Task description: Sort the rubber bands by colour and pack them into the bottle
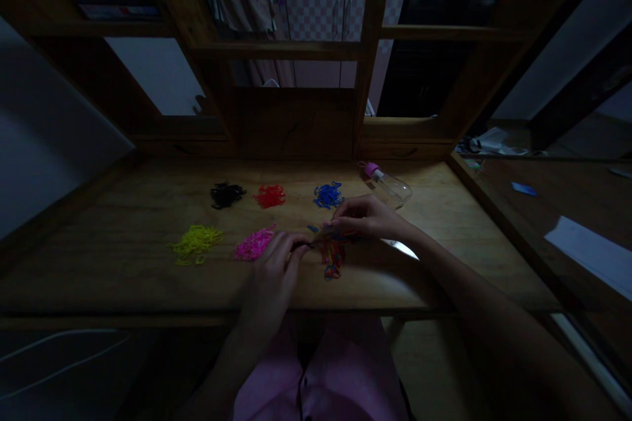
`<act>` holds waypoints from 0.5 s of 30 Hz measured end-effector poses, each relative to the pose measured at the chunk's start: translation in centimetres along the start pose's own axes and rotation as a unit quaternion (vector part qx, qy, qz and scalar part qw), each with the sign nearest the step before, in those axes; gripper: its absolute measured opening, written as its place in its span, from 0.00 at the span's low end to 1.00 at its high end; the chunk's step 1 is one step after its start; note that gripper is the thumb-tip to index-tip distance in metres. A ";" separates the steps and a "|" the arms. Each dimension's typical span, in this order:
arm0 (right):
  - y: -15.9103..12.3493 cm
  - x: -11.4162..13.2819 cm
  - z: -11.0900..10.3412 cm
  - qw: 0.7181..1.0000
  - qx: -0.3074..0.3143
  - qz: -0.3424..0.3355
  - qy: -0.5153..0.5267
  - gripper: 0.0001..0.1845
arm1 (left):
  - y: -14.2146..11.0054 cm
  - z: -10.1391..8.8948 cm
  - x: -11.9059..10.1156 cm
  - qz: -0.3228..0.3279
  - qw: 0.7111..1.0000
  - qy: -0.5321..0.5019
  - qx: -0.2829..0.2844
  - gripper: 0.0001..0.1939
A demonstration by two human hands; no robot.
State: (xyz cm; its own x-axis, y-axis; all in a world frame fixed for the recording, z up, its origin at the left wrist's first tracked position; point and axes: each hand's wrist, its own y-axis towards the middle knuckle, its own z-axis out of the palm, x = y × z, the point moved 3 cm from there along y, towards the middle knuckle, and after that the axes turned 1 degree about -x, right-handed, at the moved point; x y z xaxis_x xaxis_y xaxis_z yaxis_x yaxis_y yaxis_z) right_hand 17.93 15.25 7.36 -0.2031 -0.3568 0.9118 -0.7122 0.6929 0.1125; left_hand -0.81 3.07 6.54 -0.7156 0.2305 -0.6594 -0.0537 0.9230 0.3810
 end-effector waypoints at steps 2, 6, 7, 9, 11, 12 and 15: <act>0.2 -0.4 -0.4 1.000 -0.027 -0.005 -0.001 0.15 | -0.4 -1.0 0.9 -0.016 1.000 0.015 0.000 0.05; 0.5 -0.9 -0.7 0.998 -0.060 0.000 0.033 0.13 | -1.1 -3.4 3.7 -0.061 0.997 0.045 -0.005 0.06; 0.6 -0.9 -0.7 0.997 -0.069 0.007 0.040 0.13 | -1.3 -3.9 4.3 -0.068 0.996 0.054 -0.008 0.07; 0.6 -0.9 -0.8 0.995 -0.092 0.026 0.043 0.12 | -1.6 -4.8 5.1 -0.070 0.995 0.070 -0.013 0.08; 0.7 -0.8 -0.9 0.991 -0.112 0.050 0.044 0.13 | -1.9 -5.3 5.2 -0.061 0.995 0.075 -0.013 0.10; 0.7 -0.8 -1.0 0.990 -0.120 0.061 0.047 0.13 | -2.0 -5.4 5.0 -0.057 0.996 0.073 -0.010 0.10; 0.7 -0.8 -1.2 0.988 -0.124 0.067 0.059 0.14 | -1.9 -5.9 4.8 -0.051 0.996 0.071 -0.003 0.11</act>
State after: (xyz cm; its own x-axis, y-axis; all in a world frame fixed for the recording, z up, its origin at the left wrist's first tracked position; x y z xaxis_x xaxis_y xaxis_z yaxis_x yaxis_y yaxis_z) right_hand 18.41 16.73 7.12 -0.1940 -0.1851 0.9634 -0.4946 0.8665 0.0669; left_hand -8.28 0.59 6.49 -0.7971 0.0900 -0.5971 -0.1348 0.9374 0.3212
